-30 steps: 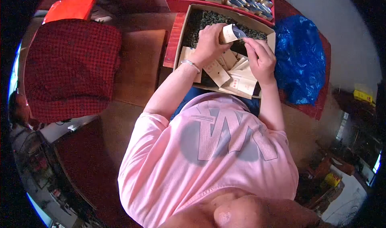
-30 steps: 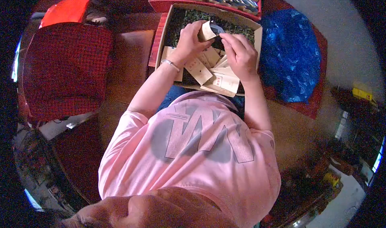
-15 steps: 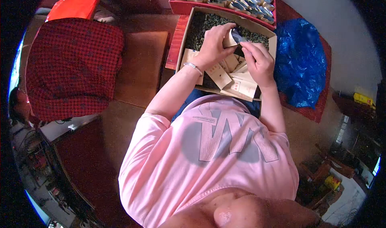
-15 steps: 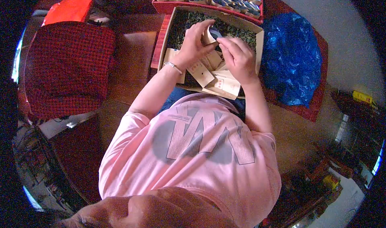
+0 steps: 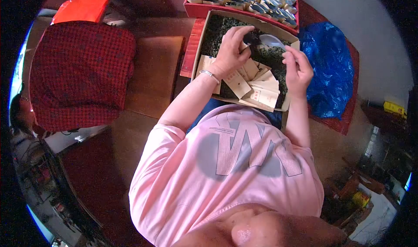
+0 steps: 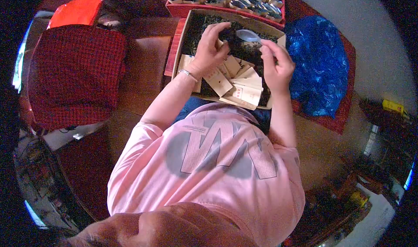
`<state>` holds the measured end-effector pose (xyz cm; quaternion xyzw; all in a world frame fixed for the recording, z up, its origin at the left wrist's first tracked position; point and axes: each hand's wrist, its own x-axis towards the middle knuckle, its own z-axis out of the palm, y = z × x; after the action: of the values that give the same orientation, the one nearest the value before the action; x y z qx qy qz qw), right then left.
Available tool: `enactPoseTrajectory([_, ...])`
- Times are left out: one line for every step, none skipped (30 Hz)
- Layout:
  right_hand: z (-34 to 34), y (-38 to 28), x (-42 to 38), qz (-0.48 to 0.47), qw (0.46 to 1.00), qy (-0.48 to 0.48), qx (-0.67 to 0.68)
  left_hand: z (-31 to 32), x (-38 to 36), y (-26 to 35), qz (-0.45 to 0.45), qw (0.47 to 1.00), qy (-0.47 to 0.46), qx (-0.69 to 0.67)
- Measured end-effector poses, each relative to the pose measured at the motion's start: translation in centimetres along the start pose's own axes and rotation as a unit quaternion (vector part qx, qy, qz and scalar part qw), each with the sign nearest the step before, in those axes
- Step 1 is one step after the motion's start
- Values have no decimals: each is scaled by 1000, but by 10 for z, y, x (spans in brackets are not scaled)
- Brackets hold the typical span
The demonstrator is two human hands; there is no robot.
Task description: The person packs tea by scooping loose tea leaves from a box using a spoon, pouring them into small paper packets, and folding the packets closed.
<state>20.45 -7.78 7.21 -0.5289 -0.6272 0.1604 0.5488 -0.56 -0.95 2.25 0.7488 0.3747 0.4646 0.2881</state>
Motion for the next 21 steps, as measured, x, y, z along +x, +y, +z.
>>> enactPoseTrajectory([-2,1,-1,35,999,7,15,0,0,0,-20,999,7,-32])
enactPoseTrajectory([-4,5,-4,35,999,8,14,1,1,-1,-19,999,6,-32])
enactPoseTrajectory([-5,10,-8,51,998,12,26,2,2,-2,11,999,34,-8])
enactPoseTrajectory([-6,15,-11,68,997,17,39,2,4,-2,42,997,63,17])
enactPoseTrajectory([-7,18,-14,67,997,21,39,1,6,-1,46,997,60,17])
enactPoseTrajectory([-9,20,-18,90,995,7,40,-2,8,2,55,993,69,76])
enactPoseTrajectory([-9,24,-21,112,993,-6,40,-6,9,5,66,986,77,134])
enactPoseTrajectory([-8,30,-25,112,993,1,41,-12,8,6,72,986,73,134])
enactPoseTrajectory([-9,38,-30,117,992,-6,38,-18,10,8,36,990,50,128])
enactPoseTrajectory([-9,42,-32,122,992,-20,36,-24,9,9,-5,992,31,123])
enactPoseTrajectory([-10,44,-34,130,990,-27,42,-28,11,13,-4,994,34,102])
enactPoseTrajectory([-9,45,-35,130,990,-20,43,-35,11,13,-11,994,18,111])
enactPoseTrajectory([-9,47,-36,126,991,-34,44,-39,9,16,-60,995,20,74])
enactPoseTrajectory([-9,49,-37,123,990,-47,44,-42,6,19,-109,993,19,36])
enactPoseTrajectory([-9,48,-37,109,992,-50,31,-47,4,22,-140,986,12,95])
enactPoseTrajectory([-9,48,-37,112,992,-43,32,-51,4,23,-169,973,4,154])
enactPoseTrajectory([-9,49,-37,99,993,-55,33,-52,0,10,-160,977,12,141])
enactPoseTrajectory([-9,48,-38,85,993,-68,34,-53,0,7,-150,980,20,128])
enactPoseTrajectory([-9,50,-37,99,991,-77,42,-53,-1,3,-181,972,11,146])
enactPoseTrajectory([-9,49,-37,102,991,-70,43,-56,0,2,-177,973,5,147])
enactPoseTrajectory([-9,50,-36,103,991,-79,45,-59,5,7,-182,975,12,129])
